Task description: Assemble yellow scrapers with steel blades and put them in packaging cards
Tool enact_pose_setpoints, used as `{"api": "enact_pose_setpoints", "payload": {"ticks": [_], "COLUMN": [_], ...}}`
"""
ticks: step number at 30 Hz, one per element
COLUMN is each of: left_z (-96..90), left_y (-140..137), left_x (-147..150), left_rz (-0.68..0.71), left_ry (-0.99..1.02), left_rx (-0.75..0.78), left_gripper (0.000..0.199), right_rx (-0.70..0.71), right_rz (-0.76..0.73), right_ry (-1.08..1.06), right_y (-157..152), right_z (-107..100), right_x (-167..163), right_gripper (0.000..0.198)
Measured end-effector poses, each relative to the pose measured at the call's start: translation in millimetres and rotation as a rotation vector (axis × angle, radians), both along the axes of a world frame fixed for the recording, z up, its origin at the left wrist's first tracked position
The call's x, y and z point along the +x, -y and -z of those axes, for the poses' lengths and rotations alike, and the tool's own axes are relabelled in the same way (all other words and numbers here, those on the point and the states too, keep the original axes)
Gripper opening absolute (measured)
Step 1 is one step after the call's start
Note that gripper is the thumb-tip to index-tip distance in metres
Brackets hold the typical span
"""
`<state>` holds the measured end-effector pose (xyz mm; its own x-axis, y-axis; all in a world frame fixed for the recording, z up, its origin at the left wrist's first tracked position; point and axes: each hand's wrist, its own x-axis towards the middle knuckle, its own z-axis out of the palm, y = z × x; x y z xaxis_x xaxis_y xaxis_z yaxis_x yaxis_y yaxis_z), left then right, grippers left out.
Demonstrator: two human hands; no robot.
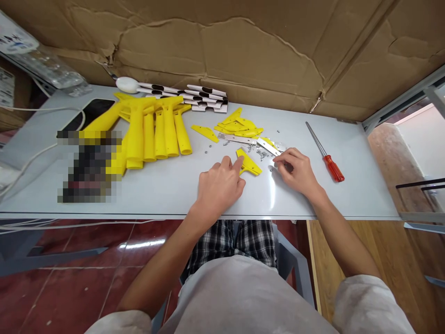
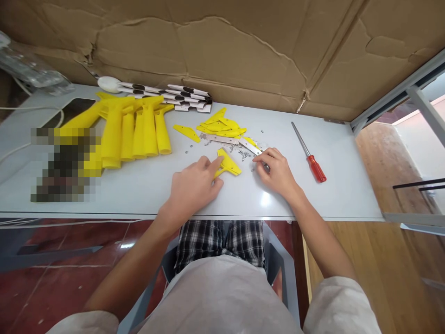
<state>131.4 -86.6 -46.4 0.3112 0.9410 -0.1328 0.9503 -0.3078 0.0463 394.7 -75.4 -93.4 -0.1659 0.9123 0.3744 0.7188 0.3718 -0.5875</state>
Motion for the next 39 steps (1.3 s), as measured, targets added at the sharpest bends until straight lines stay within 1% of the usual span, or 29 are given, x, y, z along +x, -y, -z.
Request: {"api": "enact_pose_setpoints", "payload": {"ticks": [6, 15, 22, 30, 36, 39], "left_z": [0.9, -4.4, -1.8, 2.1, 1.2, 0.9], "left_y": [-1, -4, -3, -7, -5, -4], "left_x": [-1, 0, -1, -9, -12, -11], "left_rz": [0.011, 0.038, 0.054, 0.040, 0.053, 0.067], "left_ry": [-0.009, -0.040, -0.041, 0.007, -0.013, -0.022], "left_rx": [-0.006, -0.057, -0.052, -0.051, -0.027, -0.014], "left_gripper": [0.069, 0.072, 0.072, 0.073, 0.073, 0.073], "right_rx": [0.016, 0.029, 0.086, 0.119, 0.062, -0.066], "right_rz": [-0.008, -0.018, -0.100, -0.062, -0.054, -0.104], "right_ry": [-0.006, -0.007, 0.040, 0.020, 0.023, 0.029], "right_y": [-1, -1, -7, -10, -12, -18], "right_z": [3, 3, -7, -15, -21, -25], "right_x": [0, -4, -15, -9, -16, -28], "right_gripper": [0.026, 0.026, 0.029, 0.027, 0.030, 0.036]}}
